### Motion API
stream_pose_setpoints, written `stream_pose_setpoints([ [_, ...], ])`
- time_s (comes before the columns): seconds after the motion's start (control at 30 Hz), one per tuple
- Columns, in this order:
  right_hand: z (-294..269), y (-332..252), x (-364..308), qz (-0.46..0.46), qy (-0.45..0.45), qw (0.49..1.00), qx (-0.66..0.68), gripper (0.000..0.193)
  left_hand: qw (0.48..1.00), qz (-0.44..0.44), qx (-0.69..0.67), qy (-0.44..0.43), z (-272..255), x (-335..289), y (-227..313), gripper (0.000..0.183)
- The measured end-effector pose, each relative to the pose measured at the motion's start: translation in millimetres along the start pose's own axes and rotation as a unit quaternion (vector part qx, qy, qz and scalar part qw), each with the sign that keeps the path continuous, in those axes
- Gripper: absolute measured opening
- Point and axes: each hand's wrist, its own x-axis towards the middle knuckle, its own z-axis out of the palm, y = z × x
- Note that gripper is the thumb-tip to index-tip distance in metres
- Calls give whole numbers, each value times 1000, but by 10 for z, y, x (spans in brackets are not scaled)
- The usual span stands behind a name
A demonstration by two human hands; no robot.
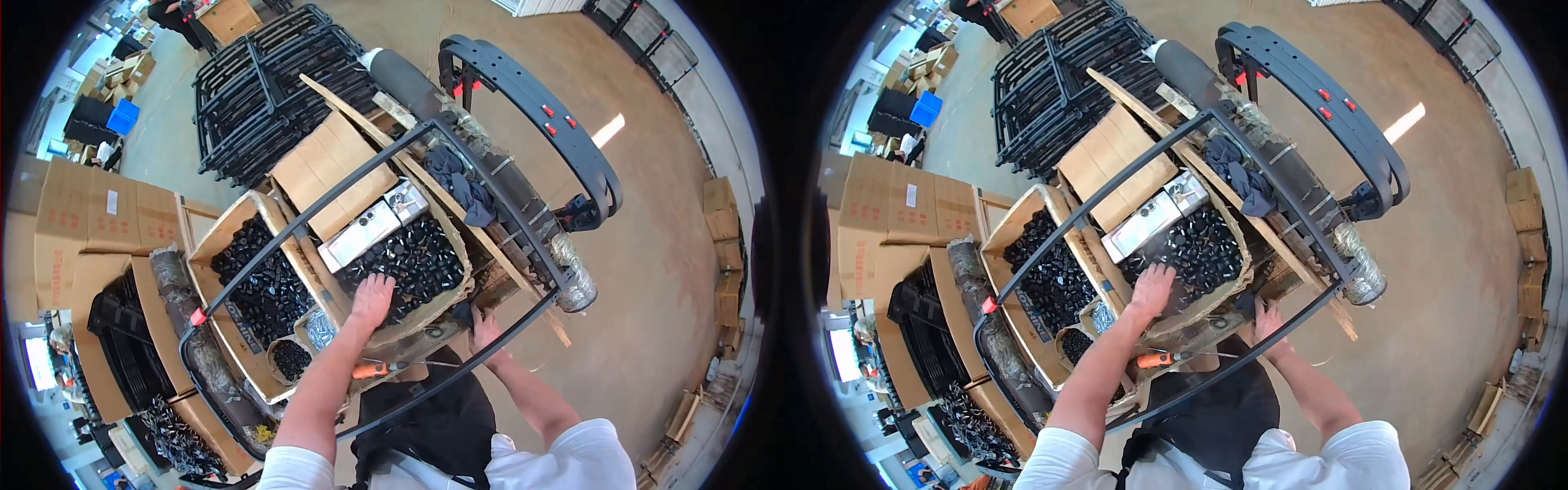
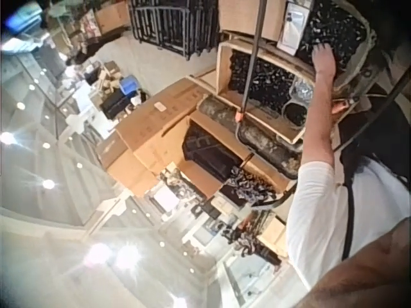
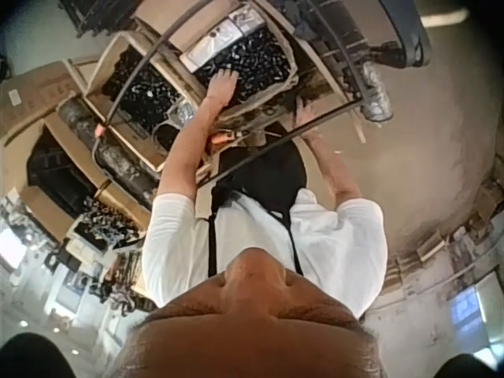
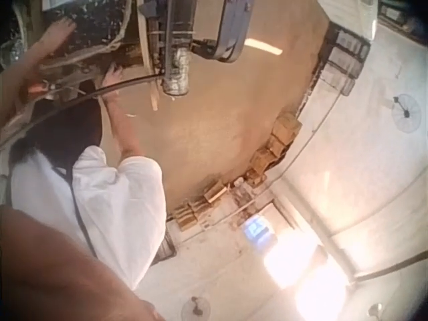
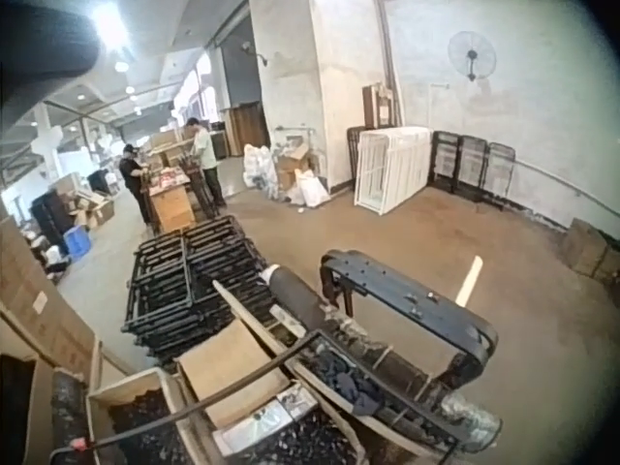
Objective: Assembling components of a lawn mower, including attaching the handle and securing the housing using an electric screwdriver.
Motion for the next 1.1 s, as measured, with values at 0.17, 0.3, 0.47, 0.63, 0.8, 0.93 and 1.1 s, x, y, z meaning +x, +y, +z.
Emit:
stream_pose_setpoints([
  [0.17, -1580, -463, -493, -134, -458, 878, -21, 19, 962, -49, -268, 8, -418, 59, -171, 22],
  [0.3, -1990, -928, 23, -270, -192, 935, 127, 18, 898, -128, -419, 39, -1119, 516, -98, 26],
  [0.47, -622, -1140, 1408, -372, -39, 910, -181, 19, 889, -63, -403, 211, -1563, 1390, -39, 31],
  [0.63, -375, -1018, 1636, -363, -88, 913, -163, 21, 863, -116, -398, 289, -1987, 2194, -29, 36],
  [0.8, -1148, -1124, 1363, -311, -117, 940, 78, 28, 848, -98, -436, 285, -1963, 2761, -250, 33],
  [0.93, -1693, -833, 1055, -252, -129, 944, 171, 31, 857, -58, -417, 298, -1895, 2904, -181, 30],
  [1.1, -2102, -461, 658, -193, -63, 949, 241, 37, 873, 21, -392, 288, -1894, 2919, -195, 30],
])
